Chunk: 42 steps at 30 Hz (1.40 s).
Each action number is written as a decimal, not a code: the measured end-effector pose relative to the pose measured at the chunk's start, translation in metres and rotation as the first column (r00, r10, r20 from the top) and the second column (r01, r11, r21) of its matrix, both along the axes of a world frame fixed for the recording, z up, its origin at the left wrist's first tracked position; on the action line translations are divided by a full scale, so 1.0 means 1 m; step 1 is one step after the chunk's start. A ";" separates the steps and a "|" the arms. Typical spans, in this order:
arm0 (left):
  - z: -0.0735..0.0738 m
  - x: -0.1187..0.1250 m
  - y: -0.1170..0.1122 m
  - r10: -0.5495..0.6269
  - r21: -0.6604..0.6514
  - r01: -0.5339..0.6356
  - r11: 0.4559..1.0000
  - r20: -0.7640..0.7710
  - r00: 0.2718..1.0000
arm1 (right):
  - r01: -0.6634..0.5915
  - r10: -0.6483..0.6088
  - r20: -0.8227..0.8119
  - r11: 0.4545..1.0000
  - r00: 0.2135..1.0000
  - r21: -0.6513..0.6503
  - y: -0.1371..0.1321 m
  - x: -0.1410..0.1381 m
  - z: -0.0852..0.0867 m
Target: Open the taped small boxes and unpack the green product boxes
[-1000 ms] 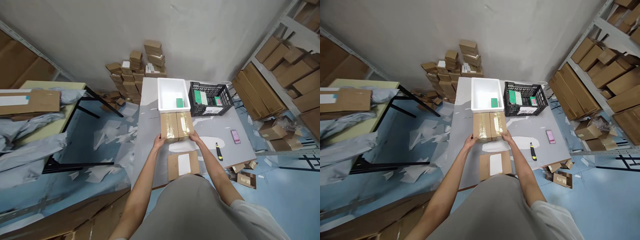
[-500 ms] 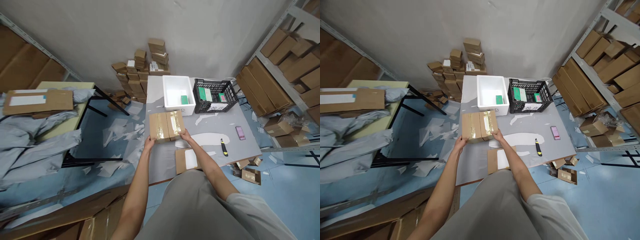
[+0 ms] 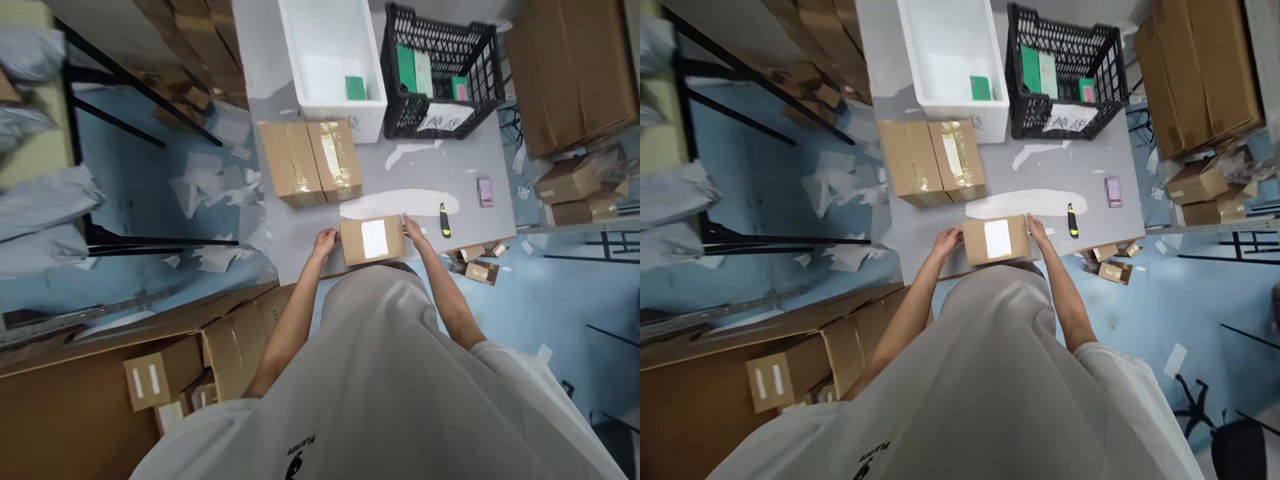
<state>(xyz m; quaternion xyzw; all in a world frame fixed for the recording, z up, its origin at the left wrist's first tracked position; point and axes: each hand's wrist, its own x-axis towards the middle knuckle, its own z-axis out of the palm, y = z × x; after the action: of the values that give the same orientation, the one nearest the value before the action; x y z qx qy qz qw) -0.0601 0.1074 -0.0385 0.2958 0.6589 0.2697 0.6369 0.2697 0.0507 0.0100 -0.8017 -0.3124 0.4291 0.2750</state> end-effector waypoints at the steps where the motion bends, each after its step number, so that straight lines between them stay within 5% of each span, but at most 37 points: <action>1: 0.000 0.007 -0.006 0.002 -0.022 -0.002 1.000 0.006 1.000 | 0.010 -0.011 -0.055 0.999 0.998 -0.035 -0.011 -0.003 -0.002; 7: 0.015 0.028 -0.009 0.162 -0.010 -0.162 0.987 -0.001 0.987 | 0.025 -0.027 -0.189 1.000 0.982 -0.013 -0.028 -0.003 0.005; 11: 0.025 0.049 -0.018 0.287 0.074 -0.288 0.955 0.027 0.957 | -0.050 0.071 -0.164 0.990 0.984 0.128 -0.040 0.027 0.019; 19: 0.032 0.120 -0.048 0.272 0.145 -0.288 0.947 0.124 0.954 | -0.151 0.158 -0.002 0.943 0.987 0.296 -0.054 0.100 0.018; 24: 0.034 0.155 -0.057 0.319 0.075 -0.323 0.944 0.055 0.946 | -0.210 0.235 -0.050 0.929 0.971 0.304 -0.056 0.138 0.005; 29: 0.032 0.163 -0.076 0.340 0.098 -0.339 0.936 0.011 0.940 | -0.241 0.281 -0.114 0.930 0.953 0.279 -0.065 0.167 -0.016; 36: 0.028 0.160 -0.094 0.299 0.197 -0.297 0.934 0.020 0.954 | -0.198 0.182 0.285 0.980 0.941 0.026 -0.037 0.222 -0.059; 42: 0.025 0.162 -0.097 0.252 0.235 -0.252 0.939 0.031 0.967 | -0.093 0.164 0.441 0.979 0.882 -0.180 -0.014 0.231 -0.086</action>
<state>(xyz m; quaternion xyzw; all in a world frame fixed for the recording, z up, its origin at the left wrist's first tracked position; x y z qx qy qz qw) 0.1018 0.0100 -0.0131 0.2830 0.6543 0.4257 0.5573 0.5010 0.0364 -0.0761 -0.8758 -0.3865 0.2704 0.1029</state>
